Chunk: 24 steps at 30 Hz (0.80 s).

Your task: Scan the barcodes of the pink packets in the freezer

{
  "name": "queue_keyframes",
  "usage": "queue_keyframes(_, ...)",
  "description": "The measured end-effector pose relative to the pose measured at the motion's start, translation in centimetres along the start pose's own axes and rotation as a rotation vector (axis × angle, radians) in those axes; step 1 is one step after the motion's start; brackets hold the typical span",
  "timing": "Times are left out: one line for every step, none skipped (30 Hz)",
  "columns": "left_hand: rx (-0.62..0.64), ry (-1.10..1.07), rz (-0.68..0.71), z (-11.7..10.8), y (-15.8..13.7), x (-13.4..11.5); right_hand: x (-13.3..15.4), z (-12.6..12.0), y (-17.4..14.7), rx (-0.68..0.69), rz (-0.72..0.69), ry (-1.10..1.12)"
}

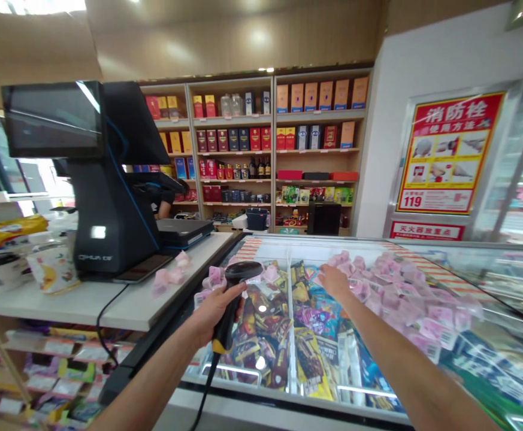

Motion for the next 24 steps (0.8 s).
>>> queue_keyframes(0.009,0.009,0.002,0.1,-0.2,0.0,0.0,0.1,0.2,-0.006,0.05,0.188)
queue_keyframes(0.023,0.018,0.004,0.2,-0.4,0.0,0.1,0.2,0.5,-0.015,0.097,0.346)
queue_keyframes(0.038,0.028,0.005,0.5,-0.6,-0.1,0.3,0.4,0.6,-0.011,0.139,0.476)
queue_keyframes(0.057,0.039,0.006,0.8,-0.8,-0.1,0.6,0.6,0.8,0.014,0.174,0.597)
queue_keyframes(0.081,0.047,0.005,1.2,-1.1,-0.2,0.9,0.9,0.8,0.056,0.208,0.717)
queue_keyframes(0.105,0.053,0.004,1.6,-1.3,-0.3,1.3,1.2,0.8,0.108,0.239,0.848)
queue_keyframes(0.13,0.059,0.003,2.1,-1.5,-0.4,1.7,1.5,0.6,0.162,0.278,1.005)
queue_keyframes(0.155,0.065,0.004,2.5,-1.7,-0.5,2.0,1.7,0.5,0.207,0.316,1.155)
queue_keyframes(0.179,0.073,0.007,2.9,-1.8,-0.6,2.3,1.9,0.3,0.236,0.344,1.271)
queue_keyframes(0.2,0.084,0.011,3.3,-1.8,-0.7,2.4,1.9,0.2,0.247,0.356,1.334)
queue_keyframes(0.211,0.094,0.016,3.5,-1.8,-0.7,2.5,1.9,0.1,0.249,0.36,1.366)
queue_keyframes(0.213,0.103,0.021,3.5,-1.7,-0.8,2.6,1.9,0.1,0.246,0.361,1.376)
queue_keyframes(0.21,0.107,0.025,3.5,-1.6,-0.8,2.5,1.9,0.2,0.242,0.363,1.374)
queue_keyframes(0.201,0.104,0.026,3.4,-1.4,-0.8,2.5,2.0,0.2,0.241,0.364,1.369)
queue_keyframes(0.191,0.098,0.023,3.3,-1.3,-0.8,2.4,2.0,0.3,0.243,0.367,1.37)
queue_keyframes(0.185,0.09,0.022,3.1,-1.1,-0.8,2.4,2.1,0.4,0.249,0.373,1.38)
queue_keyframes(0.184,0.087,0.022,3.0,-1.0,-0.7,2.3,2.3,0.5,0.257,0.378,1.396)
queue_keyframes(0.186,0.087,0.021,2.9,-0.9,-0.7,2.3,2.4,0.5,0.262,0.379,1.41)
queue_keyframes(0.186,0.087,0.023,2.8,-0.8,-0.7,2.3,2.5,0.6,0.265,0.376,1.412)
queue_keyframes(0.183,0.087,0.023,2.8,-0.7,-0.6,2.2,2.6,0.6,0.26,0.368,1.4)
queue_keyframes(0.18,0.087,0.024,2.7,-0.6,-0.6,2.1,2.7,0.6,0.247,0.354,1.373)
queue_keyframes(0.174,0.085,0.024,2.6,-0.6,-0.5,2.0,2.8,0.7,0.225,0.341,1.329)
queue_keyframes(0.166,0.082,0.022,2.5,-0.5,-0.5,1.9,2.9,0.7,0.194,0.33,1.269)
queue_keyframes(0.157,0.079,0.019,2.3,-0.5,-0.4,1.7,3.0,0.7,0.153,0.315,1.189)
Point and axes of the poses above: each hand's wrist, its own y-axis towards the middle knuckle, its own z-axis out of the palm, x = y × z, the point moved 5 cm from there along y, towards the middle knuckle, and after that the axes turned 4 degrees about z, right-handed, at the moved point
